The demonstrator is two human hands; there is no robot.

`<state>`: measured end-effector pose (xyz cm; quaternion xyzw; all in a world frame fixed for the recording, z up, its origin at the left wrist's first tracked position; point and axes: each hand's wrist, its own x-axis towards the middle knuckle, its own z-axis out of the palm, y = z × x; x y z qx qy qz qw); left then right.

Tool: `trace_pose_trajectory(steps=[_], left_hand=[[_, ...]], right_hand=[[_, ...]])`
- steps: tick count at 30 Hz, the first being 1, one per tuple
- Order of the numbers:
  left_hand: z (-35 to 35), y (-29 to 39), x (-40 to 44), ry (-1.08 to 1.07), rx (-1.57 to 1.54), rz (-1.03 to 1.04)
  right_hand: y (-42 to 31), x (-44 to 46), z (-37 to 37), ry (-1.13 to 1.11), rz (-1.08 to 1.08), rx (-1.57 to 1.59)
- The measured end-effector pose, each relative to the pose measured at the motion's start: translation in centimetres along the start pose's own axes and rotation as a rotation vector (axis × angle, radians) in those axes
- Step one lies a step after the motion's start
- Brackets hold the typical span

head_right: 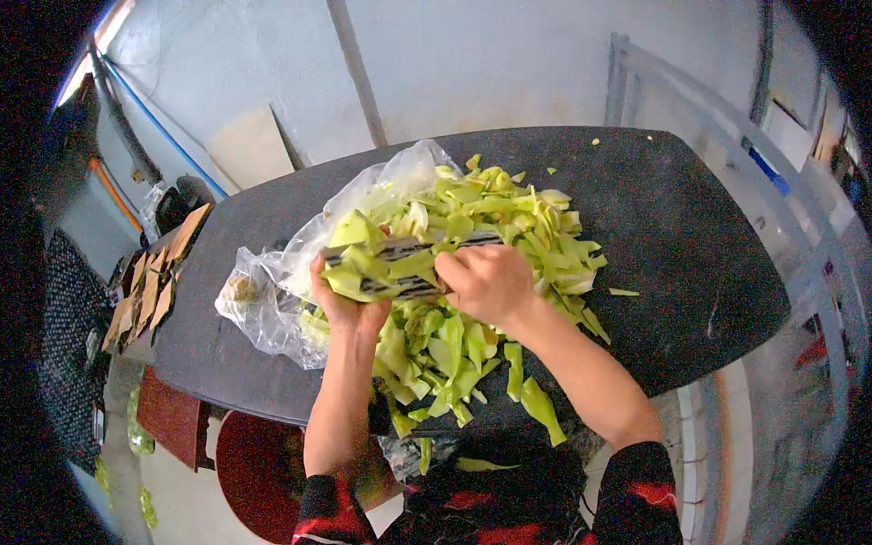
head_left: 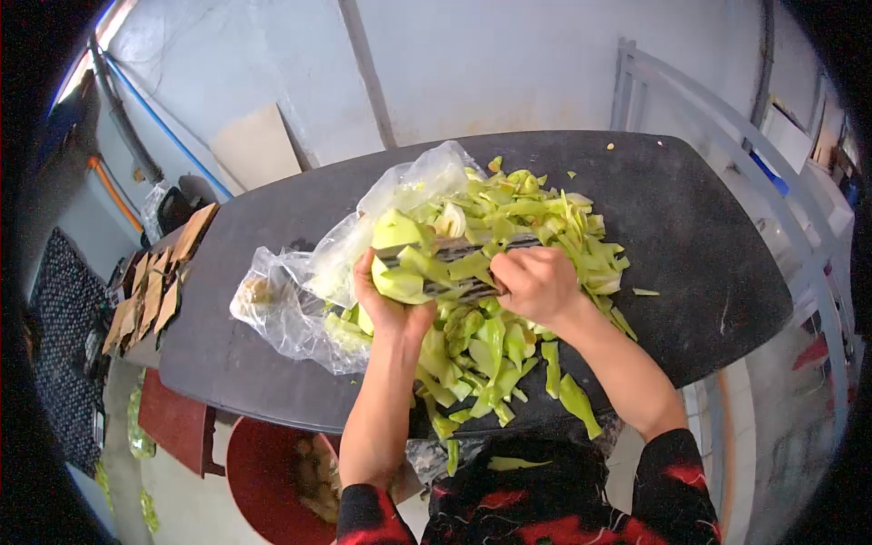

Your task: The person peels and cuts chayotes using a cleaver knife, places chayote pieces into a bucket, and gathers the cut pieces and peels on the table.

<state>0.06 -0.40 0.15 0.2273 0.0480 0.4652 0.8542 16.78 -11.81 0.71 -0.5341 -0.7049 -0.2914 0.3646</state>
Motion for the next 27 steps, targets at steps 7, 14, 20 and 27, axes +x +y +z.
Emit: trace_pose_trajectory(steps=[7, 14, 20, 27], left_hand=[[-0.1, -0.2, -0.6, -0.041, 0.077, -0.04], [-0.1, -0.3, -1.2, -0.112, 0.123, -0.102], [-1.1, -0.1, 0.0, -0.289, 0.091, -0.18], [-0.8, 0.2, -0.4, -0.247, 0.094, -0.176]], right_hand=[[-0.3, 0.0, -0.5, 0.004, -0.012, 0.041], [1.2, -0.4, -0.9, -0.041, 0.09, 0.028], [-1.8, 0.7, -2.0, 0.039, -0.091, 0.083], [2.4, -0.8, 0.2, -0.026, 0.131, -0.053]])
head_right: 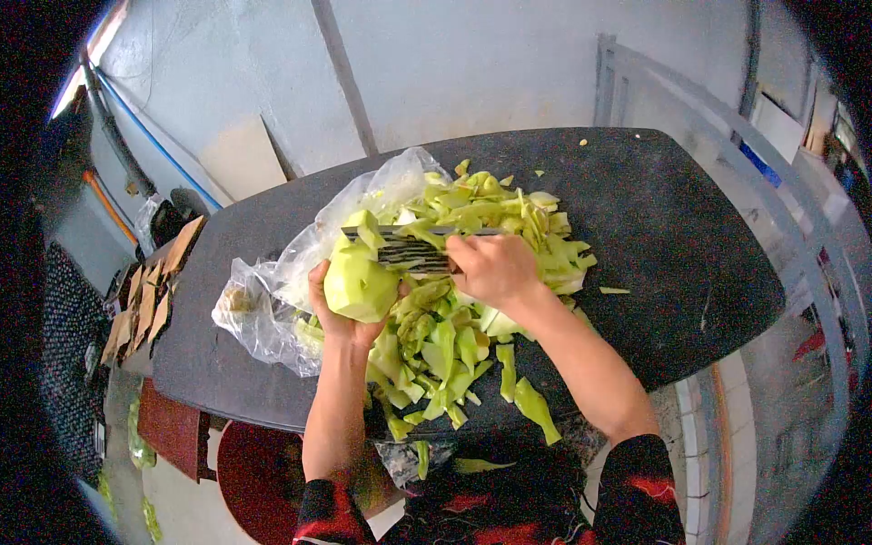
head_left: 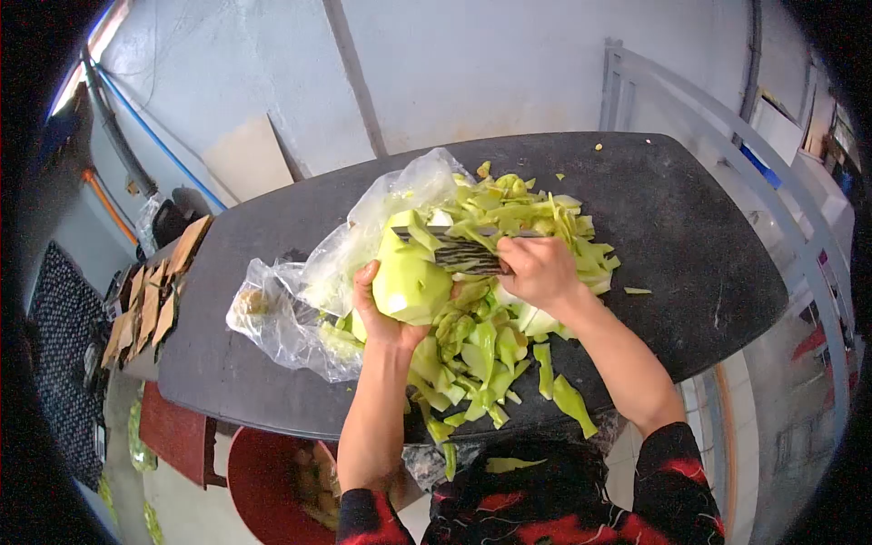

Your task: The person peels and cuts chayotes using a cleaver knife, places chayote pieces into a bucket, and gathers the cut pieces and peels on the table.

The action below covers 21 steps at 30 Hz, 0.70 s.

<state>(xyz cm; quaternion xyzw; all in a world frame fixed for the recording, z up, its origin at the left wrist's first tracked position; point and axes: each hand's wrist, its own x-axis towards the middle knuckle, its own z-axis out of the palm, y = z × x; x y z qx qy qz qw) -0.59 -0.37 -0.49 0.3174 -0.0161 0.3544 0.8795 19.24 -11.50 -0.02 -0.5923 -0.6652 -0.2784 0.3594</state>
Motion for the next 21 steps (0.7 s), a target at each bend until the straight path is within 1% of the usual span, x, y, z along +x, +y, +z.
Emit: trace_pose_trajectory(steps=[1, 3, 5, 6, 7, 8, 9, 11, 12, 13, 16, 18, 19, 21], left_hand=[[0.0, 0.1, 0.0, -0.031, 0.005, -0.009], [0.0, -0.5, -0.2, -0.036, 0.009, -0.015], [-0.5, -1.0, -0.3, 0.156, -0.07, 0.009], [0.2, -0.7, -0.5, -0.072, -0.026, -0.037], [0.0, -0.6, -0.4, -0.041, 0.038, -0.074], [0.4, -0.6, -0.5, -0.074, 0.007, -0.084], [1.1, -0.5, -0.3, -0.115, -0.025, -0.084], [1.2, -0.3, -0.1, -0.128, -0.033, -0.072], [1.1, -0.3, -0.1, -0.128, -0.042, -0.06], [1.0, -0.3, -0.1, -0.12, -0.046, -0.054], [0.7, -0.3, -0.3, -0.069, -0.073, -0.02], [0.7, -0.4, -0.3, 0.133, -0.157, 0.044], [0.6, -0.4, -0.1, 0.133, -0.156, 0.048], [0.4, -0.3, 0.4, 0.3, -0.283, 0.096]], right_hand=[[-0.3, 0.2, -0.2, 0.0, -0.006, 0.0], [-1.5, 0.4, -1.1, 0.001, -0.083, 0.041], [-1.6, 0.4, -1.0, -0.004, -0.087, 0.083], [-0.6, 0.1, 0.0, -0.014, -0.028, 0.034], [0.4, -0.2, 0.8, -0.026, 0.035, -0.017], [1.4, -0.2, 1.4, -0.007, 0.106, -0.016], [2.0, -0.2, 1.0, 0.002, 0.1, -0.029], [2.5, -0.4, 0.4, -0.1, 0.199, -0.043], [2.2, -0.2, 0.2, -0.055, 0.18, 0.011], [1.9, -0.1, 0.1, -0.063, 0.175, 0.015], [-0.1, 0.1, -0.5, -0.03, 0.13, 0.057], [-1.3, 0.2, -1.0, 0.016, 0.001, 0.055], [-1.7, 0.3, -1.2, 0.018, -0.002, 0.057], [-2.3, 0.4, -1.5, 0.079, -0.143, 0.065]])
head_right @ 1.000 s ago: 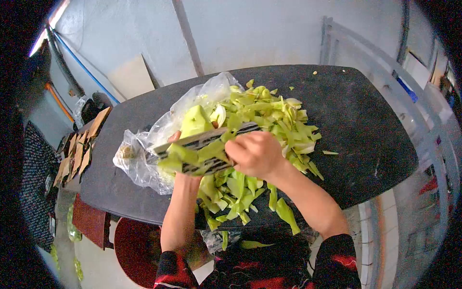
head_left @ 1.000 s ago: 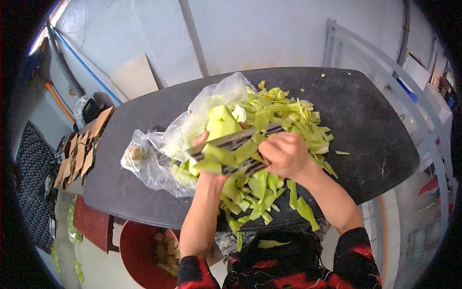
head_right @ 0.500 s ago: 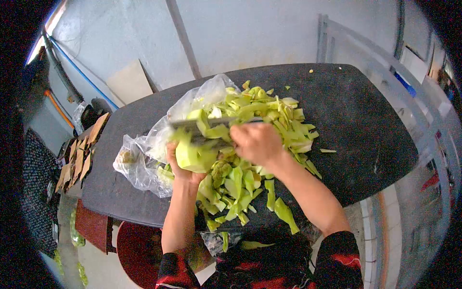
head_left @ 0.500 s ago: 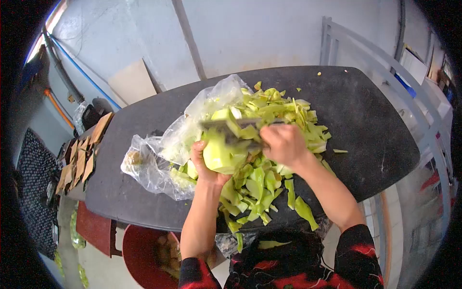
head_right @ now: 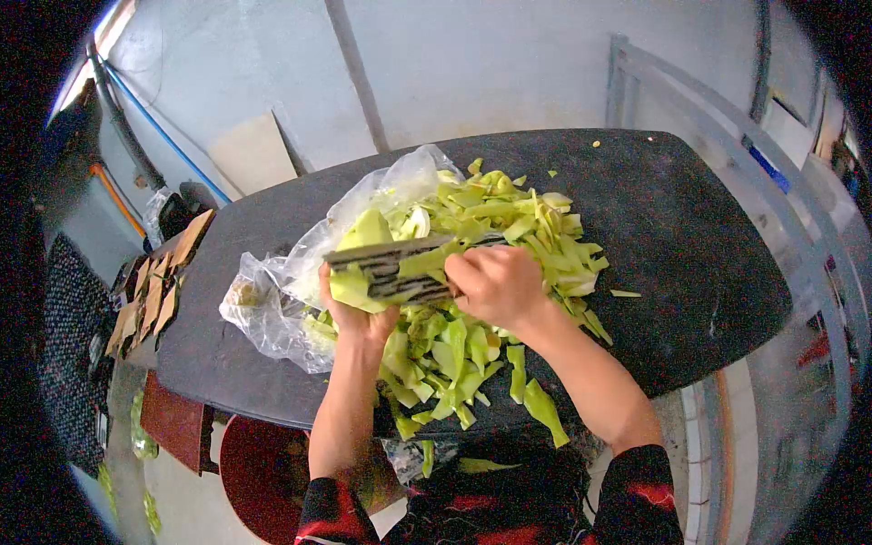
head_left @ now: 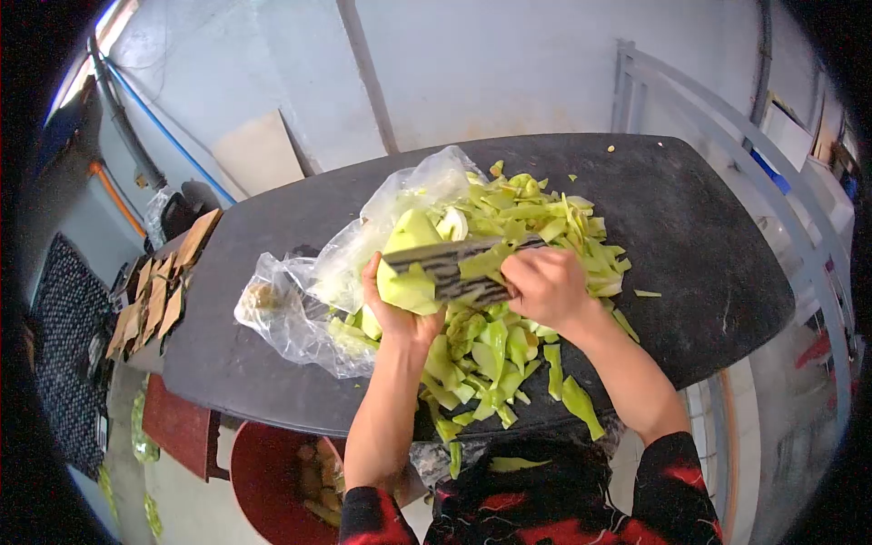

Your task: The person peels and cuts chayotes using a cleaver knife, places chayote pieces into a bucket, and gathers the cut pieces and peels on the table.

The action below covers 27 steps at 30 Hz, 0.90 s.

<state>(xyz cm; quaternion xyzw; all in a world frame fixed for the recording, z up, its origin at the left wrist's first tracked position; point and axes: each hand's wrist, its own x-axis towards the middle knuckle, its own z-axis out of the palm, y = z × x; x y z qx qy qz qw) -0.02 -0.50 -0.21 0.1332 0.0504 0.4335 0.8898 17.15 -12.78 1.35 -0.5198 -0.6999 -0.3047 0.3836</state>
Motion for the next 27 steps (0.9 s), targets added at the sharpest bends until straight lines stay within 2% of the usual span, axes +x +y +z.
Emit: trace_pose_trajectory(steps=[1, 2, 5, 7, 9, 12, 14, 18, 20, 24, 26, 27], left_hand=[[0.5, -0.2, -0.2, 0.013, 0.098, 0.042], [0.2, 0.1, -0.7, -0.107, 0.112, -0.009], [-1.4, 0.5, 0.7, -0.083, 0.142, 0.052], [-1.7, 0.8, 0.7, -0.266, 0.203, 0.001], [-1.6, 0.9, 0.3, -0.244, 0.153, -0.013], [-0.5, 0.4, -0.3, -0.221, 0.119, -0.027], [0.1, 0.0, -0.4, -0.065, 0.062, 0.097], [-1.7, 0.1, 0.5, -0.144, 0.217, 0.147], [-2.3, -0.1, 1.0, -0.088, 0.272, 0.25], [-1.6, -0.2, 0.7, -0.079, 0.268, 0.238], [-2.2, 0.2, 1.0, -0.171, 0.222, 0.152], [-1.1, -0.1, 0.3, -0.129, 0.204, 0.142]], right_hand=[[-0.3, 0.0, 0.1, 0.024, -0.034, -0.015], [-0.6, 0.0, 0.0, 0.025, -0.039, -0.016], [-0.9, 0.0, 0.0, 0.027, -0.142, -0.035], [-1.4, 0.5, 0.0, 0.082, -0.158, 0.017], [-1.6, 0.6, -0.1, 0.141, -0.169, 0.064], [-1.5, 0.2, -0.3, 0.071, -0.175, -0.03], [-1.6, 0.1, -0.2, 0.08, -0.172, -0.021], [-1.8, 0.3, -0.3, 0.084, -0.173, -0.045], [-2.0, 0.3, -0.4, 0.077, -0.156, -0.068], [-2.0, 0.2, -0.5, 0.076, -0.151, -0.093], [-2.1, 0.4, -0.7, 0.057, -0.131, -0.085], [-1.8, 0.4, -0.6, 0.055, -0.13, -0.082]])
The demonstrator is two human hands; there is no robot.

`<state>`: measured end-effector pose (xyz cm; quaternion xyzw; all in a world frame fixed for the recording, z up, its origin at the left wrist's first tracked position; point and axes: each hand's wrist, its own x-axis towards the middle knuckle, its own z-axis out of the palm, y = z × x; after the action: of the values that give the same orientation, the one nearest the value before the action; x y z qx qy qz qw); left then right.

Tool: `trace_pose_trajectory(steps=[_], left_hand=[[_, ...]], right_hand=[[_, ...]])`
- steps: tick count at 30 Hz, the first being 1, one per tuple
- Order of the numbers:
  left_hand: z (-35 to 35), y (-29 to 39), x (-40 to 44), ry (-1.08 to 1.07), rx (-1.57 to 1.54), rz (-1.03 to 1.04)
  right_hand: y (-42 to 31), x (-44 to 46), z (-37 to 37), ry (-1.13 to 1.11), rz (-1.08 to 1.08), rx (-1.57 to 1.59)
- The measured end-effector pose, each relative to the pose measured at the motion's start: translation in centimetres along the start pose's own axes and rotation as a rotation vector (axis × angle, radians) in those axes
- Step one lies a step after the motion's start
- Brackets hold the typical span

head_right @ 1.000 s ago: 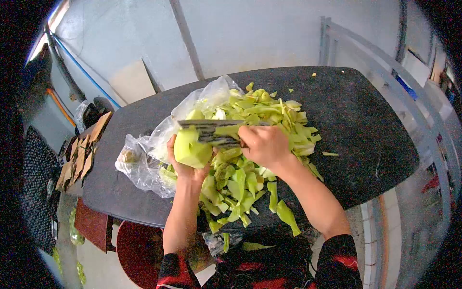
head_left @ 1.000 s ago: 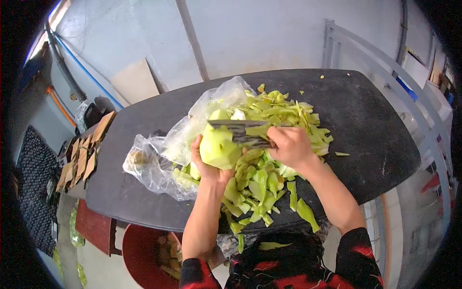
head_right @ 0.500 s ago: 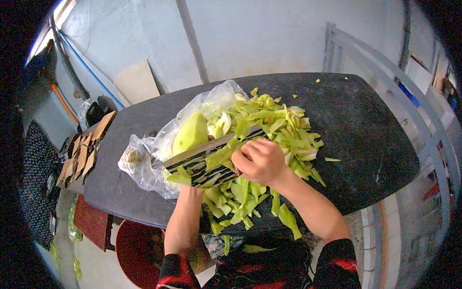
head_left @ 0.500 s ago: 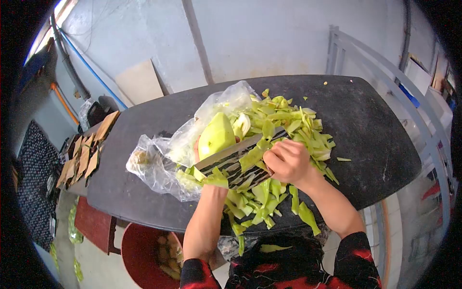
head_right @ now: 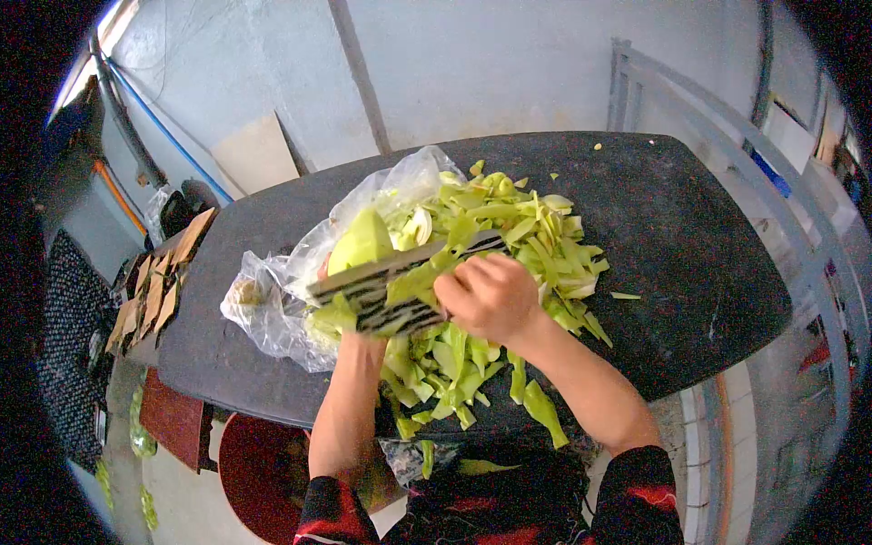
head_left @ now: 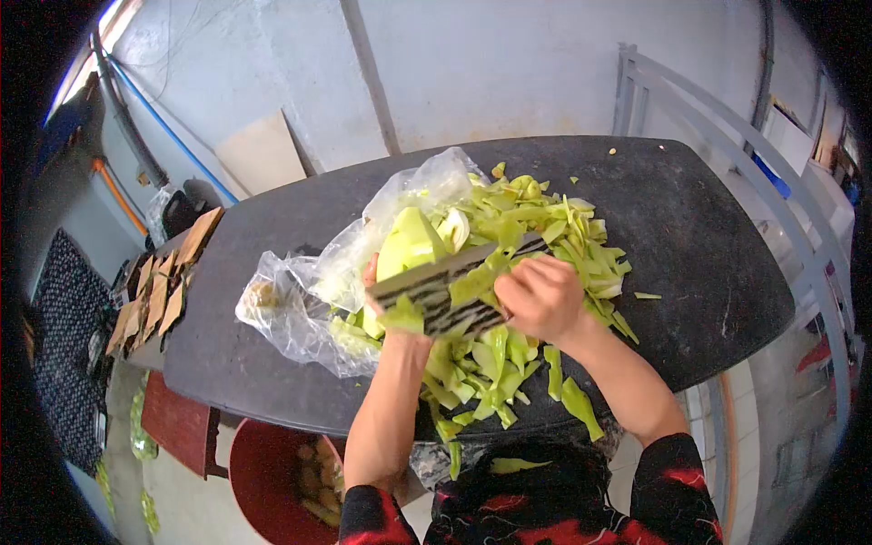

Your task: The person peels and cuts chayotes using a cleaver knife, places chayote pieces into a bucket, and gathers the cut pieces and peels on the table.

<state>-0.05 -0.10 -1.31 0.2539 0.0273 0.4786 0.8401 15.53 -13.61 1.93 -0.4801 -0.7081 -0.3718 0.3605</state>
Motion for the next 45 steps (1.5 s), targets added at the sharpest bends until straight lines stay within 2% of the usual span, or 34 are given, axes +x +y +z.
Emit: trace_pose_trajectory(steps=[1, 6, 9, 11, 13, 15, 16, 17, 19, 20, 22, 23, 24, 25, 27, 32, 35, 38, 40, 45], left_hand=[[1.2, 0.0, -0.5, 0.041, -0.015, -0.015], [0.4, 0.7, 0.0, -0.079, -0.112, -0.072], [0.5, 0.9, -0.3, 0.033, -0.114, -0.028], [-0.2, 1.3, -0.2, -0.214, -0.149, -0.147], [-0.1, 1.2, -0.3, -0.189, -0.11, -0.152], [0.2, 1.2, -0.5, -0.248, -0.033, -0.171], [0.4, 1.3, -0.6, -0.354, -0.118, -0.18], [0.7, 1.0, -0.7, -0.349, -0.121, -0.176], [1.3, 0.4, -0.7, 0.036, -0.064, -0.05], [1.0, 0.6, -0.7, -0.036, -0.023, -0.067], [-0.5, 0.8, -0.3, -0.046, -0.04, -0.099], [-0.9, 0.7, 0.0, -0.062, -0.062, -0.134], [0.6, 0.8, -0.7, -0.361, -0.096, -0.201], [1.3, 0.6, -0.9, -0.367, -0.099, -0.208], [2.1, 0.2, -1.1, -0.168, 0.036, -0.197], [1.1, 0.4, -1.1, -0.122, 0.03, -0.24], [1.0, 0.6, -0.5, -0.268, 0.031, -0.213], [0.8, 0.7, -0.5, -0.17, -0.034, -0.2], [1.8, 1.1, 0.0, 0.115, 0.297, -0.2], [-2.3, 1.2, 2.6, 0.307, 0.595, -0.168]], right_hand=[[0.5, -0.2, 0.2, -0.014, 0.041, 0.014], [1.7, -0.1, -0.1, -0.045, 0.114, 0.042], [1.5, -0.4, 0.1, -0.069, 0.132, 0.08], [2.1, -0.7, 0.6, -0.077, 0.183, 0.076], [2.4, -0.8, 0.4, -0.08, 0.236, 0.096], [2.6, -0.6, 0.1, -0.096, 0.24, 0.082], [2.4, -0.4, -0.2, -0.098, 0.235, 0.081], [2.0, -0.2, -0.6, -0.113, 0.197, 0.107], [1.3, 0.1, -0.9, -0.13, 0.162, 0.147], [1.0, 0.2, -0.8, -0.115, 0.145, 0.152], [1.0, 0.1, -0.5, -0.096, 0.13, 0.152], [1.6, -0.2, 0.0, -0.109, 0.194, 0.135], [2.2, -0.4, 0.3, -0.124, 0.257, 0.113], [2.9, -0.8, 0.7, -0.122, 0.261, 0.104], [4.1, -1.3, 1.2, -0.055, 0.302, 0.06], [4.8, -2.1, 1.8, -0.206, 0.434, -0.032], [5.6, -2.3, 1.8, -0.257, 0.473, -0.061], [5.3, -2.6, 2.0, -0.317, 0.493, -0.103], [5.1, -2.7, 2.2, -0.337, 0.512, -0.159], [4.8, -2.3, 1.8, -0.342, 0.588, -0.196]])
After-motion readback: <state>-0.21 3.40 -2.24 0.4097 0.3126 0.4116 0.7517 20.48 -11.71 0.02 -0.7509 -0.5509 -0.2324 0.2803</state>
